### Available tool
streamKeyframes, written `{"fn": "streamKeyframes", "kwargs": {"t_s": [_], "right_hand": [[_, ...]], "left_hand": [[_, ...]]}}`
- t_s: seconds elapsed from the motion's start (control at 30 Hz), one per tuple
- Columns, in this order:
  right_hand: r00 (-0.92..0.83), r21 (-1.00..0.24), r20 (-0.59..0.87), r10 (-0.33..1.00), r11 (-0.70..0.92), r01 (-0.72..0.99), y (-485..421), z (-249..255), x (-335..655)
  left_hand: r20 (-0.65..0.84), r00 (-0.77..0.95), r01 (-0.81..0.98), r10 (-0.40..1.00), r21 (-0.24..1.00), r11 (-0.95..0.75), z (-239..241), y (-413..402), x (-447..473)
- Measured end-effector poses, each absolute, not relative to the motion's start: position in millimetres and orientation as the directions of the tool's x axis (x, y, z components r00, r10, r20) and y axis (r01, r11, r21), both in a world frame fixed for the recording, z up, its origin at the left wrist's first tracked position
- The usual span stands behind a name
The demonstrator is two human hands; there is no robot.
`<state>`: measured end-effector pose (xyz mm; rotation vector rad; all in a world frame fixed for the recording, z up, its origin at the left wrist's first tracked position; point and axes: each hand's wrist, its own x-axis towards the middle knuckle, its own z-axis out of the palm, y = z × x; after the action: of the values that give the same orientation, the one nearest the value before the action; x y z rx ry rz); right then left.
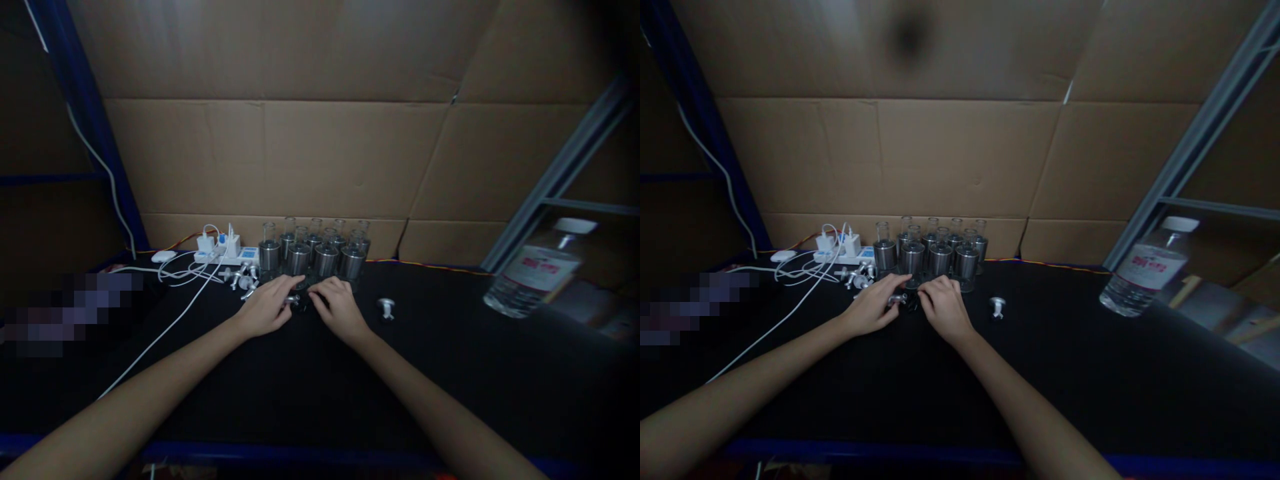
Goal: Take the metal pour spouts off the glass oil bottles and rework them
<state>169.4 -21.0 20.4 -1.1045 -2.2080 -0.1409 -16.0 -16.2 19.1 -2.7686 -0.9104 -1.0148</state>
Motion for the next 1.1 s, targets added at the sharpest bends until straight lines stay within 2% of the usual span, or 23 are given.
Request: {"fn": "streamKeyframes", "kwargs": {"t_s": [0.17,0.37,0.63,0.9,1.1], "right_hand": [[-0.414,-0.254,0.617,0.669,0.668,0.700,-27,25,167],[-0.551,-0.220,0.572,0.607,0.762,0.610,-32,25,159],[-0.510,-0.223,0.587,0.629,0.731,0.645,-28,24,166],[-0.561,-0.172,0.539,0.628,0.734,0.657,-31,26,163],[-0.569,-0.152,0.525,0.633,0.728,0.669,-32,27,164]], "left_hand": [[0.615,0.612,0.537,0.497,0.139,-0.832,18,-15,-16],[0.586,0.667,0.500,0.461,0.106,-0.859,19,-16,-15],[0.658,0.641,0.441,0.394,0.104,-0.892,16,-16,-16],[0.658,0.669,0.401,0.345,0.072,-0.913,19,-19,-17],[0.645,0.671,0.459,0.366,0.026,-0.888,18,-17,-18]]}}
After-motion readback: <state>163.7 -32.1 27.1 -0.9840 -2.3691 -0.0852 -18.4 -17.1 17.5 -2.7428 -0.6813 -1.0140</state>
